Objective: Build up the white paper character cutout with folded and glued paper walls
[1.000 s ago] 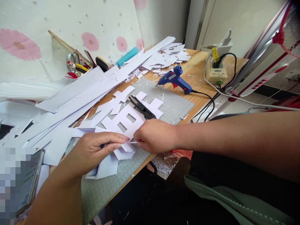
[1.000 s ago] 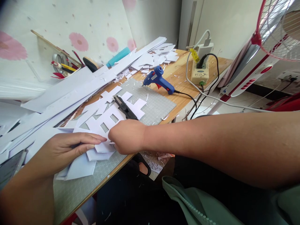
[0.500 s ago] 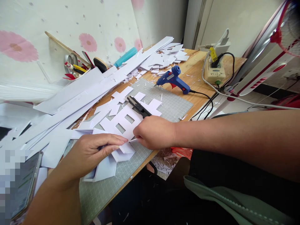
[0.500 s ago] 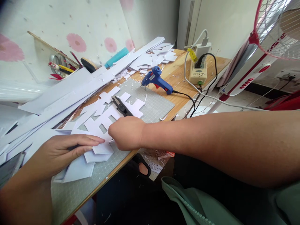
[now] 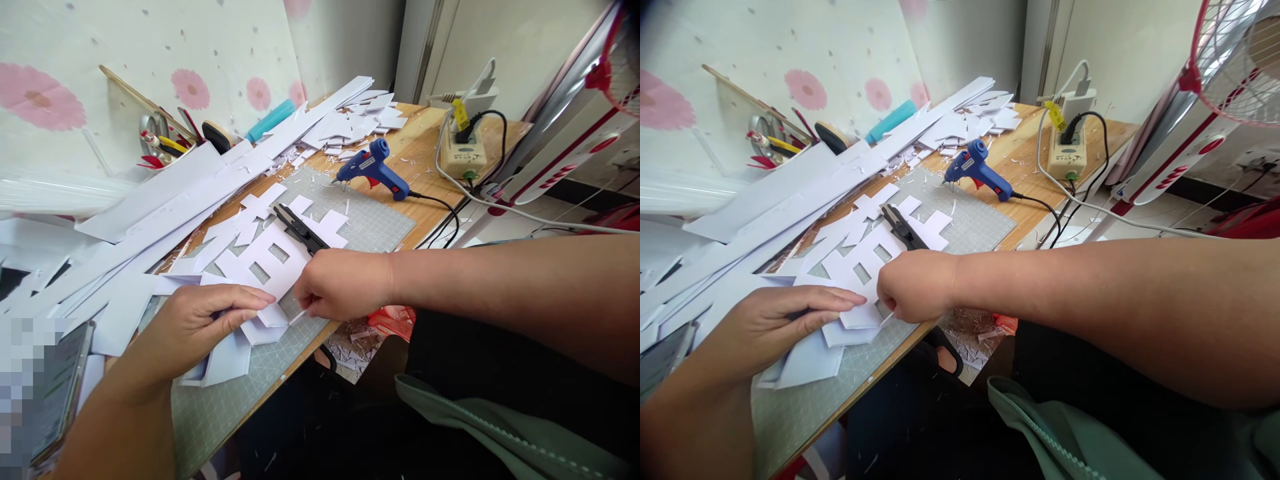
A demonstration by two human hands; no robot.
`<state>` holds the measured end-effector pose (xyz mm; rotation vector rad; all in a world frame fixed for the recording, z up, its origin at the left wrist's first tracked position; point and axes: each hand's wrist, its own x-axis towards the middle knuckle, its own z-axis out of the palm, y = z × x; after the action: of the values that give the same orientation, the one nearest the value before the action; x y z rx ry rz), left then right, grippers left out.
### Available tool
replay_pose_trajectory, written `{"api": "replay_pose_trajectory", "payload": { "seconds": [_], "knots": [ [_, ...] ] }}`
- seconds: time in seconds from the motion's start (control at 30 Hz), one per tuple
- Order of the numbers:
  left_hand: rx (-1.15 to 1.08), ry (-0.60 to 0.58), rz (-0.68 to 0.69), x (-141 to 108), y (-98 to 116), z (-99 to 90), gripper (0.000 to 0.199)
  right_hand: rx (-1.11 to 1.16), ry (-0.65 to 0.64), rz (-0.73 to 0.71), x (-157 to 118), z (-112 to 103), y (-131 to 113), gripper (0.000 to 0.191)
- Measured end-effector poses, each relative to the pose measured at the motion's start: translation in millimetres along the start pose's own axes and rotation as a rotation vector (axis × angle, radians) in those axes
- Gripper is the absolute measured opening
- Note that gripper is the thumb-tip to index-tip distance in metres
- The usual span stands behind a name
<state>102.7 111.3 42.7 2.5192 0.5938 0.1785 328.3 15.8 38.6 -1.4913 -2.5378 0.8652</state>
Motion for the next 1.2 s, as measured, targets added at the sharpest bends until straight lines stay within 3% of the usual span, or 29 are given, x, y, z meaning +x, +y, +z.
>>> {"api": "replay_pose_trajectory", "payload": {
  "seconds": [0.17, 0.33, 0.6, 0.83, 1.07, 1.2],
  "knots": [
    [0.021, -0.019, 0.043, 1.8, 1.3, -2.2, 0.017, -0.106, 0.061, 0.149, 3.4, -0.8, -1.9, 0.022],
    [0.031, -0.016, 0.053, 0.1, 1.7, -4.1, 0.015, -0.117, 0.110, 0.188, 10.2, 6.0, -4.9, 0.024],
    [0.003, -0.005, 0.000, -1.3, -3.3, -0.4, 0.023, -0.112, 0.105, 0.152, 15.7, 13.0, -7.0, 0.026],
    [-0.019, 0.004, 0.032, -1.0, -3.1, 0.4, 0.018, -0.064, 0.051, 0.060, 14.9, 11.9, -2.3, 0.024],
    [-0.044, 0.024, 0.064, 0.2, 1.7, 1.2, 0.015, 0.043, -0.120, -0.054, -0.1, -2.6, 8.8, 0.023],
    [-0.028, 0.013, 0.070, 0.5, 2.9, -0.2, 0.015, 0.063, -0.051, -0.006, -4.7, -8.6, 14.1, 0.022]
  ]
}}
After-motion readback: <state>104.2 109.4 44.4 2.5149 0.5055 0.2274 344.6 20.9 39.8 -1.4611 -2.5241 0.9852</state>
